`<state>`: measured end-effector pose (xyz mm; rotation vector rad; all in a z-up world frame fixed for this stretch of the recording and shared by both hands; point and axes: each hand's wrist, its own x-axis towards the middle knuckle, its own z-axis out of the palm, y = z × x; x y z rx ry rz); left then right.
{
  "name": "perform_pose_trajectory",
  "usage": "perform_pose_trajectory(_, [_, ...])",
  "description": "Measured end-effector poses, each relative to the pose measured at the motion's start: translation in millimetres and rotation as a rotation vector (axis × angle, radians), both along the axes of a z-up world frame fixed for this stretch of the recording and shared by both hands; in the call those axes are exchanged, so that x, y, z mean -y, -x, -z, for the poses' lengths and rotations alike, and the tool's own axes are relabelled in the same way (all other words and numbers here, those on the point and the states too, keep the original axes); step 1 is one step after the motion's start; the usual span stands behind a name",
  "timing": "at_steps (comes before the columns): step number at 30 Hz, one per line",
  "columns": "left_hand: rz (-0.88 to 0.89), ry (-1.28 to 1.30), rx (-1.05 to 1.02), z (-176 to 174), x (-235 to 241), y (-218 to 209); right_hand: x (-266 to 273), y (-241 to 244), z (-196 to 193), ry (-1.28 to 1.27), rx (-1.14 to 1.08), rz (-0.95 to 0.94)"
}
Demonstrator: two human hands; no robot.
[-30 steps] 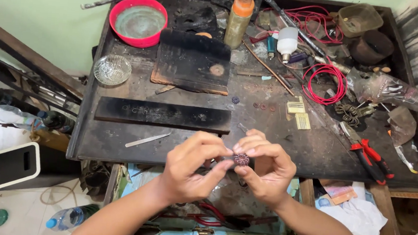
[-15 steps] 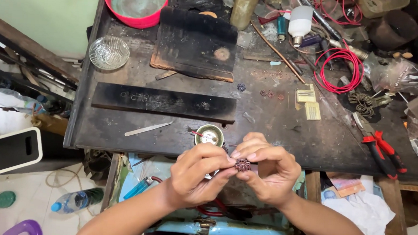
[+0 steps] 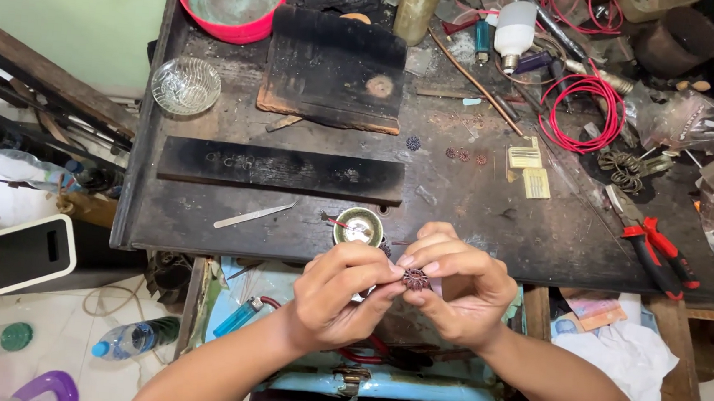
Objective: The person uses a handheld torch to heat a small metal component on a workbench, then uses tweezers and pliers to adjust and inspect the piece. The person handles multiple small metal components and tools throughout the process.
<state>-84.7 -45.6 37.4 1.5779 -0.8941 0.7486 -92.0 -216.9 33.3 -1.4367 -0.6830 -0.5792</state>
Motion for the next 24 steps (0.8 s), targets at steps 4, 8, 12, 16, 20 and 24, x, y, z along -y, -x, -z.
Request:
perform_pose_trajectory(4, [0.000, 0.007, -0.006, 2, 1, 1, 1, 1, 1, 0.003, 0.008, 0.001])
perform_pose_trajectory(8, [0.008, -0.001, -0.010, 2, 0, 1, 2, 1, 3, 0.010, 0.027, 0.017])
perform_pose_trajectory(12, [0.005, 0.005, -0.006, 1, 1, 0, 3, 0, 2, 0.029, 0.041, 0.032])
perform_pose_trajectory(16, [0.010, 0.003, -0.007, -2, 1, 1, 4, 0, 1, 0.041, 0.053, 0.045])
perform_pose_trajectory(20, [0.050, 0.064, -0.041, -11, 0, 3, 7, 0, 0, 0.041, 0.089, 0.024])
perform_pose_trajectory(24, [0.075, 0.060, -0.033, -10, 0, 5, 15, 8, 7, 0.108, 0.086, 0.086])
